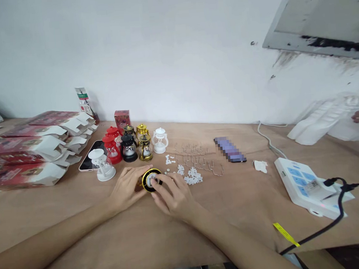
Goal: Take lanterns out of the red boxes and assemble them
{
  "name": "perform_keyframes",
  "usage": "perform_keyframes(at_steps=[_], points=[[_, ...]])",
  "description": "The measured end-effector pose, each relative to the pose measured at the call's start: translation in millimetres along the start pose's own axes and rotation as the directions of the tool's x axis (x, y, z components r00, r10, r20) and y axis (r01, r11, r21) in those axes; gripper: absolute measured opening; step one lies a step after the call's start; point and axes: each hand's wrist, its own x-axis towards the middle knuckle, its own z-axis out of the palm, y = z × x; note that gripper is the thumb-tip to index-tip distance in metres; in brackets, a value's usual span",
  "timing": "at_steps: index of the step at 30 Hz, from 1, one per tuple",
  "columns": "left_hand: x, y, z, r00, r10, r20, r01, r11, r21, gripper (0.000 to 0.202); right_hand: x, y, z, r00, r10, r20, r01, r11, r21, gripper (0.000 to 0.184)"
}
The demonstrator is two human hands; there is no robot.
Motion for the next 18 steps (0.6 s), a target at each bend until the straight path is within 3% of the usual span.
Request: perform_keyframes(at_steps=[6, 9, 12, 14, 18], points=[[0, -3, 0.7, 0.996, -0.057, -0.066, 0.059, 0.998, 0.024, 0.043, -2, 2, 4, 0.991, 0.047, 0.122, -0.042, 0.998, -0.047, 0.042], [1, -5, 1.6, 0.990, -0.089, -0.108, 0.093, 0.995, 0.030, 0.041, 3, 12, 4, 0.999, 0.040, 0.014, -0.039, 0.998, -0.057, 0.042], [1, -5, 0.6, 0.985, -0.109, -0.132, 0.114, 0.993, 0.035, 0.041, 6, 29, 2, 0.982, 0.189, -0.015, -0.189, 0.972, -0.141, 0.032], [1, -4, -0.9, 0.984, -0.126, -0.122, 0.131, 0.991, 0.035, 0.043, 8, 39, 2, 0.932, 0.354, 0.083, -0.321, 0.908, -0.270, 0.025], [1, -1, -3.7, 0.985, -0.147, -0.092, 0.149, 0.989, 0.019, 0.048, 10, 48, 1, 0.746, 0.603, 0.284, -0.415, 0.753, -0.510, 0.019]])
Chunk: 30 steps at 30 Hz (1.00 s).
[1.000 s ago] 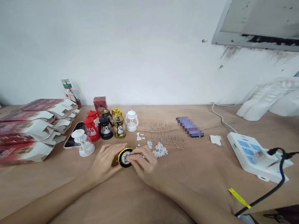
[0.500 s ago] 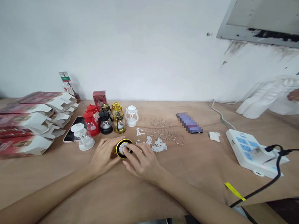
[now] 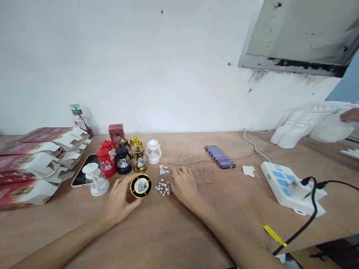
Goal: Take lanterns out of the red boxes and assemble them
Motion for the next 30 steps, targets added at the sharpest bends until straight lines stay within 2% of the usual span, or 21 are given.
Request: perform_keyframes(at_steps=[3, 10, 14, 17, 23, 28, 30], points=[[0, 2, -1.2, 1.000, -0.008, 0.013, 0.008, 1.000, -0.016, 0.051, 1, -2, -2, 0.994, 0.002, 0.111, 0.002, 0.999, -0.039, 0.019], [0, 2, -1.6, 1.000, 0.012, 0.029, -0.011, 0.999, -0.038, 0.050, 1, -6, -8, 0.975, 0.055, 0.216, -0.015, 0.983, -0.183, 0.028], [0, 1, -1.9, 0.999, 0.018, 0.033, -0.016, 0.999, -0.046, 0.048, 3, -4, -9, 0.956, 0.095, 0.278, -0.056, 0.988, -0.143, 0.029], [1, 0, -1.9, 0.999, 0.032, 0.036, -0.030, 0.998, -0.051, 0.045, 6, 2, -6, 0.954, 0.102, 0.281, -0.082, 0.993, -0.081, 0.024], [2, 1, -1.9, 0.998, 0.041, 0.044, -0.038, 0.998, -0.053, 0.045, 10, 15, 6, 0.965, 0.052, 0.256, -0.058, 0.998, 0.015, 0.018], [1, -1, -0.2, 0.998, 0.029, 0.048, -0.026, 0.998, -0.064, 0.045, 13, 20, 8, 0.975, 0.090, 0.201, -0.109, 0.990, 0.087, 0.022], [1, -2, 0.7, 0.998, 0.019, 0.052, -0.015, 0.997, -0.073, 0.046, 13, 20, 7, 0.980, 0.119, 0.159, -0.147, 0.972, 0.181, 0.023]])
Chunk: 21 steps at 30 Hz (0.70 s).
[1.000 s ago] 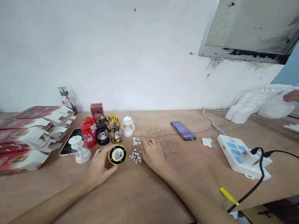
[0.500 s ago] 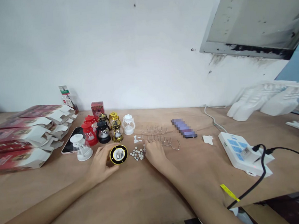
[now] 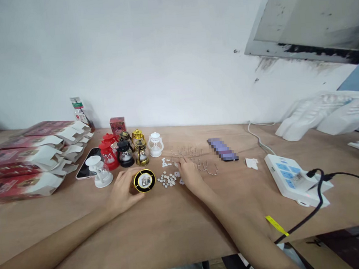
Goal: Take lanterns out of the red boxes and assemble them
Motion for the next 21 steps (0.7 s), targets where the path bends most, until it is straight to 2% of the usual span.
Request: perform_keyframes(at_steps=[2, 3, 5, 7, 9, 13, 17, 21], points=[[0, -1, 0.6, 1.000, -0.013, -0.004, 0.013, 1.000, -0.007, 0.046, -2, -4, -1, 0.998, 0.042, -0.049, -0.026, 0.956, 0.292, 0.022], [0, -1, 0.8, 1.000, -0.017, -0.007, 0.017, 1.000, -0.009, 0.046, -4, -7, -1, 0.996, 0.070, -0.063, -0.032, 0.877, 0.480, 0.025], [-1, -1, 1.0, 1.000, -0.007, -0.013, 0.007, 1.000, -0.014, 0.045, -10, -15, -2, 0.992, 0.110, -0.054, -0.027, 0.629, 0.777, 0.034], [-1, -1, 1.2, 1.000, 0.013, -0.024, -0.014, 1.000, -0.023, 0.045, -16, -25, -4, 0.994, 0.109, -0.026, -0.025, 0.443, 0.896, 0.038], [-1, -1, 1.3, 0.999, 0.030, -0.032, -0.031, 0.999, -0.031, 0.045, -22, -34, -7, 0.994, 0.112, -0.010, -0.028, 0.333, 0.943, 0.032], [0, -2, 1.7, 0.999, 0.047, -0.025, -0.048, 0.998, -0.037, 0.043, -31, -44, -12, 0.989, 0.146, -0.039, 0.002, 0.250, 0.968, 0.024], [0, -1, 2.5, 0.998, 0.060, -0.021, -0.061, 0.998, -0.029, 0.040, -36, -47, -12, 0.989, 0.131, -0.069, 0.037, 0.233, 0.972, 0.035], [0, -2, 2.7, 0.994, 0.106, -0.033, -0.105, 0.994, 0.003, 0.038, -39, -50, -11, 0.994, 0.103, -0.030, 0.006, 0.228, 0.974, 0.023]])
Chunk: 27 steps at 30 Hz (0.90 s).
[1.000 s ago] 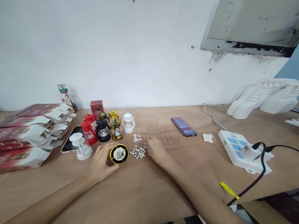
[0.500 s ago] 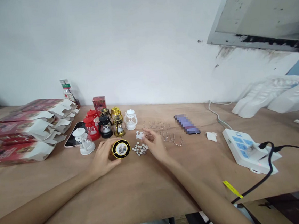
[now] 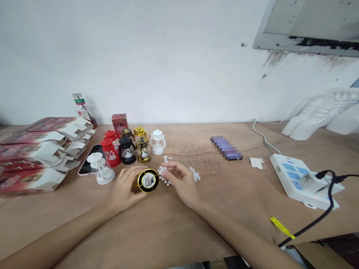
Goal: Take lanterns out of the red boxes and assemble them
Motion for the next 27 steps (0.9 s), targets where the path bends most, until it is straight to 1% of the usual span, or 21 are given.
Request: perform_keyframes(at_steps=[2, 4, 6, 9, 11, 15, 19, 23, 27], points=[[0.0, 0.0, -0.3, 1.000, 0.009, -0.006, -0.009, 1.000, 0.019, 0.037, -0.4, 0.6, 0.7, 1.000, 0.011, 0.006, -0.011, 1.000, 0.008, 0.024], [0.0, 0.2, -0.6, 1.000, 0.005, -0.008, -0.004, 0.999, 0.036, 0.037, -0.6, 1.0, 0.9, 1.000, -0.012, 0.009, 0.012, 1.000, -0.011, 0.024], [0.1, 0.6, -0.7, 1.000, 0.003, -0.011, -0.002, 0.999, 0.047, 0.037, -1.2, 1.3, 0.8, 0.997, -0.081, 0.017, 0.082, 0.994, -0.066, 0.020], [0.3, 1.3, -0.7, 1.000, 0.006, -0.016, -0.005, 0.999, 0.052, 0.036, -3.1, 2.2, 0.6, 0.981, -0.186, 0.062, 0.193, 0.971, -0.143, 0.014], [0.2, 1.5, -0.7, 1.000, 0.001, -0.013, -0.001, 0.999, 0.049, 0.037, -4.3, 3.4, 0.7, 0.971, -0.216, 0.098, 0.230, 0.960, -0.159, 0.014], [-0.1, 1.3, -0.7, 1.000, -0.010, -0.008, 0.011, 0.999, 0.043, 0.037, -5.1, 6.7, 0.9, 0.960, -0.245, 0.137, 0.265, 0.950, -0.164, 0.014], [-0.3, 1.5, -0.3, 1.000, -0.011, -0.023, 0.012, 0.998, 0.064, 0.036, -4.7, 8.1, 0.5, 0.971, -0.204, 0.123, 0.223, 0.959, -0.173, 0.015], [-0.2, 3.9, -0.7, 0.998, -0.041, -0.049, 0.047, 0.989, 0.140, 0.037, -5.5, 7.7, 1.3, 0.988, -0.144, 0.047, 0.150, 0.969, -0.198, 0.016], [-0.6, 5.5, -1.1, 0.996, -0.047, -0.073, 0.062, 0.975, 0.212, 0.037, -7.3, 7.9, 3.6, 0.997, -0.075, 0.035, 0.080, 0.977, -0.198, 0.015]])
